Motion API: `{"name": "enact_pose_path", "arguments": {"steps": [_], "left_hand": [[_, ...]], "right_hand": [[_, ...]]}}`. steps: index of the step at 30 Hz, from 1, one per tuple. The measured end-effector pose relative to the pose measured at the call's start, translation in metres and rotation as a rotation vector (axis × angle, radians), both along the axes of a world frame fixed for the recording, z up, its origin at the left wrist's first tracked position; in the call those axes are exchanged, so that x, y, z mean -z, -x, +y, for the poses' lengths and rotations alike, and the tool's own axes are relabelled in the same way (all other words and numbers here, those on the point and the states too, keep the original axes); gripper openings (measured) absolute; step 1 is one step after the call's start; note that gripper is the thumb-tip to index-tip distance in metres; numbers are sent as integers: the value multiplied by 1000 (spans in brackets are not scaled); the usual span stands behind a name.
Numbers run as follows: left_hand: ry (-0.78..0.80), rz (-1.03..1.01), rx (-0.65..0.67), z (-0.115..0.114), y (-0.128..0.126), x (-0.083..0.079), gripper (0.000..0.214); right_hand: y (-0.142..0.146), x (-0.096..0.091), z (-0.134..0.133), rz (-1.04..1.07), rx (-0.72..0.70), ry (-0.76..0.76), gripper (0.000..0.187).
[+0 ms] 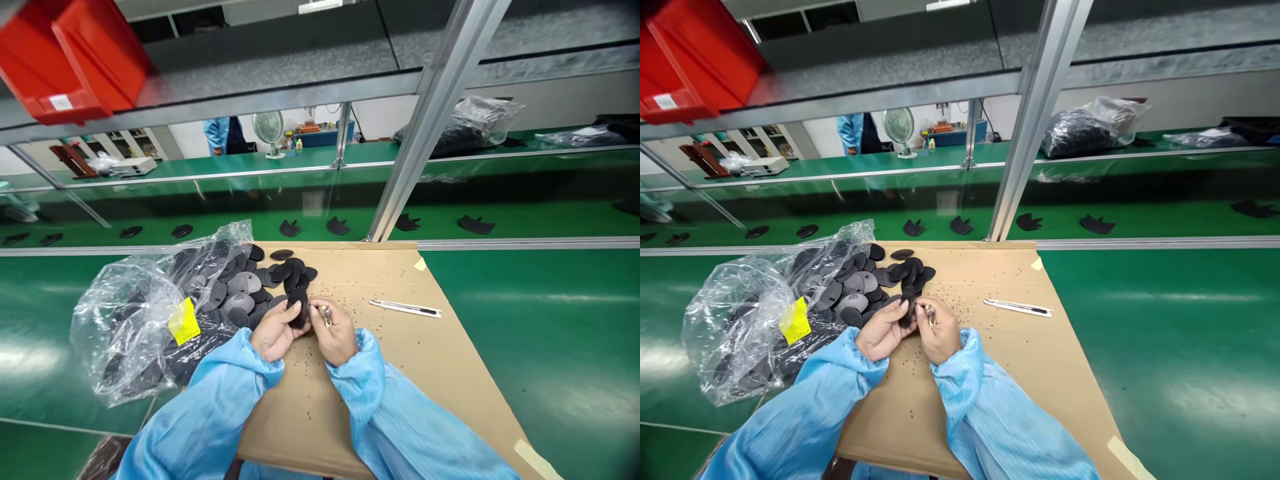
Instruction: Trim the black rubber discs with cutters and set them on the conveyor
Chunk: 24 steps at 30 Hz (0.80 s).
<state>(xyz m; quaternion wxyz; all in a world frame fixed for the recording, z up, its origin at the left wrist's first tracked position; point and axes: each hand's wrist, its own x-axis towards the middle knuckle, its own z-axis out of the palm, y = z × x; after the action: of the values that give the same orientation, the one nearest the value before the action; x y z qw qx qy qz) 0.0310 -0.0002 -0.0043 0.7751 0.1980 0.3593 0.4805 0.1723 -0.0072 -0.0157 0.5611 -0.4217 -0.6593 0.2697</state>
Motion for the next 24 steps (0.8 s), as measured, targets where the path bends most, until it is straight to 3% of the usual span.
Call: {"name": "enact_pose_path", "arguments": {"steps": [3, 6, 9, 12, 17, 20, 24], "left_hand": [[-129, 180, -112, 21, 6, -20, 34], [-320, 523, -263, 69, 21, -38, 38], [-553, 1177, -448, 133, 40, -51, 30], [-671, 1797, -431, 194, 60, -62, 32], [-570, 1945, -374, 253, 87, -61, 43], [-467, 1980, -267, 271, 89, -45, 39], [-472, 1942, -140, 288, 65, -16, 43]], "right_hand": [[-4, 10, 11, 89, 151, 137, 17], [-6, 17, 20, 185, 261, 245, 23], [-6, 18, 23, 208, 277, 260, 24], [-6, 17, 20, 165, 234, 229, 20], [-6, 15, 16, 105, 175, 192, 13], [-6, 14, 15, 91, 146, 197, 12], [-1, 14, 16, 100, 153, 218, 10]]}}
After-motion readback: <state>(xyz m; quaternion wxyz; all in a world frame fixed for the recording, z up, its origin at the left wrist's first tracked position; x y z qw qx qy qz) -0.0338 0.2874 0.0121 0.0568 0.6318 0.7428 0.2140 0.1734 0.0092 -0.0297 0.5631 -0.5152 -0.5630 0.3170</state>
